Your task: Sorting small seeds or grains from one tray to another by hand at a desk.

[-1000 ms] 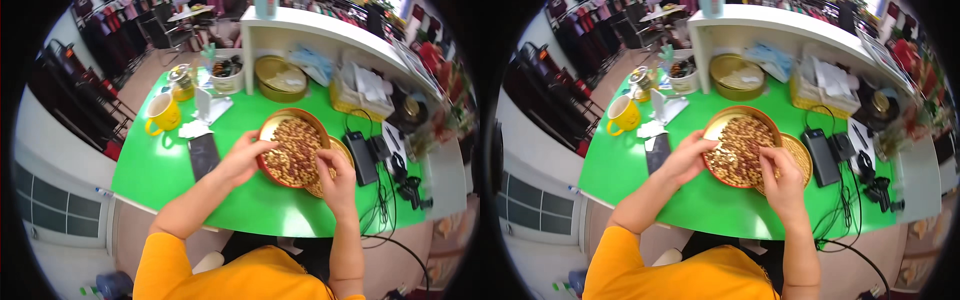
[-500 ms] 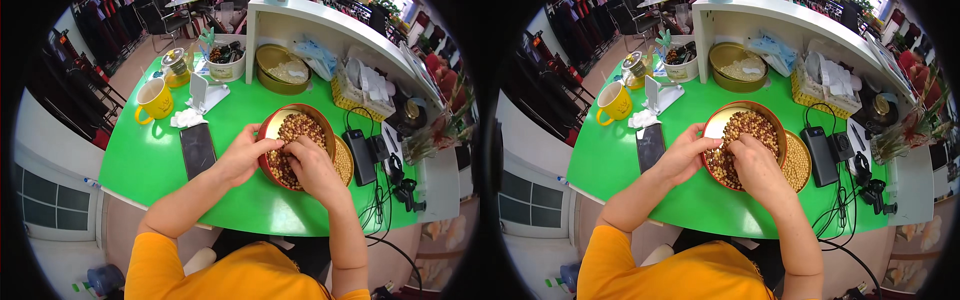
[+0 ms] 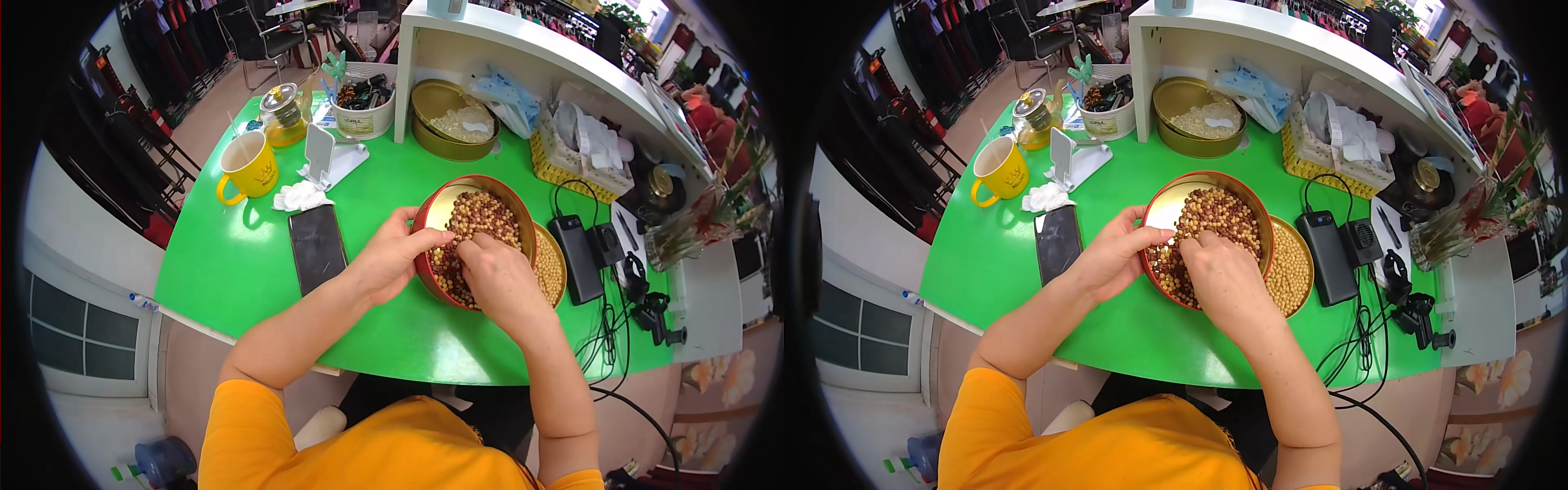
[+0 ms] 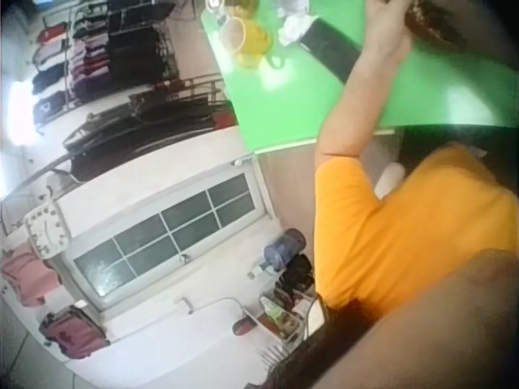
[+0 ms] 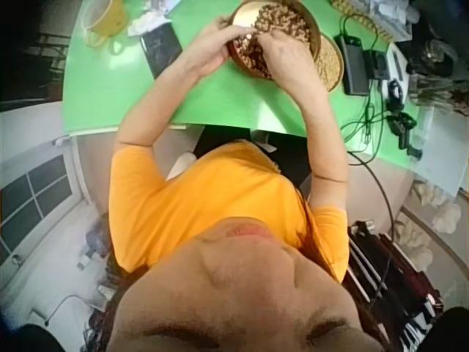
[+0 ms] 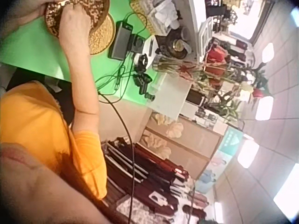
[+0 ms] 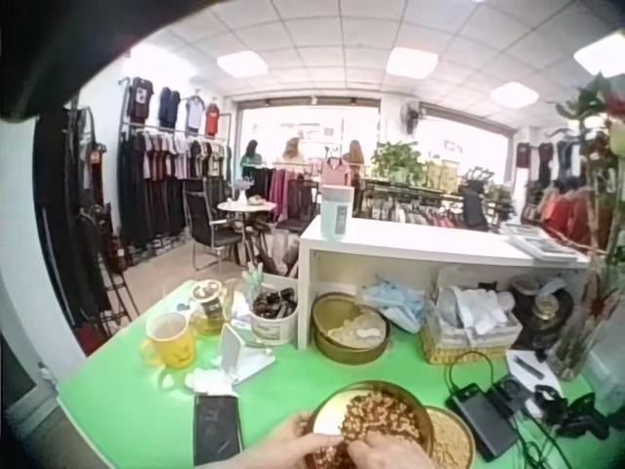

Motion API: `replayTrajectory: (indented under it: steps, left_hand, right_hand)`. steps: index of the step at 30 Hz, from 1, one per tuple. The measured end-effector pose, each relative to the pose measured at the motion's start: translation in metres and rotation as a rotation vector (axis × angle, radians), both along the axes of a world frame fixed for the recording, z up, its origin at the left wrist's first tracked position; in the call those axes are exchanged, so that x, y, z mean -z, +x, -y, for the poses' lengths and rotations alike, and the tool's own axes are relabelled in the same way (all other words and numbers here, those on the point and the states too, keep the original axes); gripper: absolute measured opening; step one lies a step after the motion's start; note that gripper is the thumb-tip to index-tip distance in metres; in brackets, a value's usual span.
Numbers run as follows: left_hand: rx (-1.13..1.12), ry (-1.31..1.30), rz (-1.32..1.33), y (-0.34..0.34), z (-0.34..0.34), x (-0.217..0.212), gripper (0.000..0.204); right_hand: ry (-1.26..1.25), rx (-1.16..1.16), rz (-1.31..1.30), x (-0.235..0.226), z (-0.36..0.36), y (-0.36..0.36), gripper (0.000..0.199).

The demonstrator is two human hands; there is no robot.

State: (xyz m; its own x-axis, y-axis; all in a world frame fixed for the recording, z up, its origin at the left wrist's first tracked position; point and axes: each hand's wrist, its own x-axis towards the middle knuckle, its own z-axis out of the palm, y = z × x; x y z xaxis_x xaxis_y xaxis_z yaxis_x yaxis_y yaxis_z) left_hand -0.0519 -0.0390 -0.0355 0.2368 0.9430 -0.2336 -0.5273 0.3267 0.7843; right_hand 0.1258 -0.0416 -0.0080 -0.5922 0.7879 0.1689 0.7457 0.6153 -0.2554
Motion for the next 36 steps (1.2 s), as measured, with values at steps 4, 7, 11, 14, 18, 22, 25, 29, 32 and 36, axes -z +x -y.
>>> replayTrajectory:
  steps: [4,7,11,14,18,22,25,29,32,36]
  left_hand:
    - [0.002,0.005,0.009,0.001,0.000,-0.001,0.062]
    - [0.003,0.004,0.008,0.002,0.000,-0.002,0.062]
    - [0.000,-0.002,0.014,0.002,0.000,-0.001,0.060]
    - [0.002,-0.002,0.014,0.002,0.000,-0.002,0.058]
    - [0.003,-0.008,0.023,0.000,-0.001,-0.003,0.057]
    - [-0.009,-0.016,0.019,-0.003,-0.002,-0.007,0.058]
    - [-0.017,-0.007,0.018,-0.004,-0.002,-0.008,0.058]
    - [-0.009,-0.004,0.014,-0.002,0.000,-0.007,0.060]
    - [0.003,0.000,0.008,-0.002,0.000,-0.004,0.061]
    - [0.011,0.011,0.009,0.001,0.001,-0.005,0.062]
  right_hand:
    - [-0.001,-0.015,-0.091,0.001,-0.001,0.003,0.010]
    - [0.008,0.008,-0.116,0.009,-0.002,0.006,0.010]
    - [-0.018,0.026,-0.095,0.007,-0.002,0.005,0.010]
    - [-0.025,0.018,-0.107,0.008,-0.004,0.006,0.010]
    - [-0.047,0.059,-0.308,-0.001,-0.004,0.014,0.008]
    - [-0.131,0.318,-0.576,-0.014,-0.007,0.056,0.008]
    - [-0.066,0.409,-0.554,-0.008,-0.011,0.063,0.009]
    - [0.064,0.238,-0.520,-0.004,-0.012,0.046,0.011]
    - [0.034,0.101,-0.482,-0.002,-0.016,0.023,0.013]
    - [0.019,0.014,-0.397,0.004,-0.023,0.015,0.014]
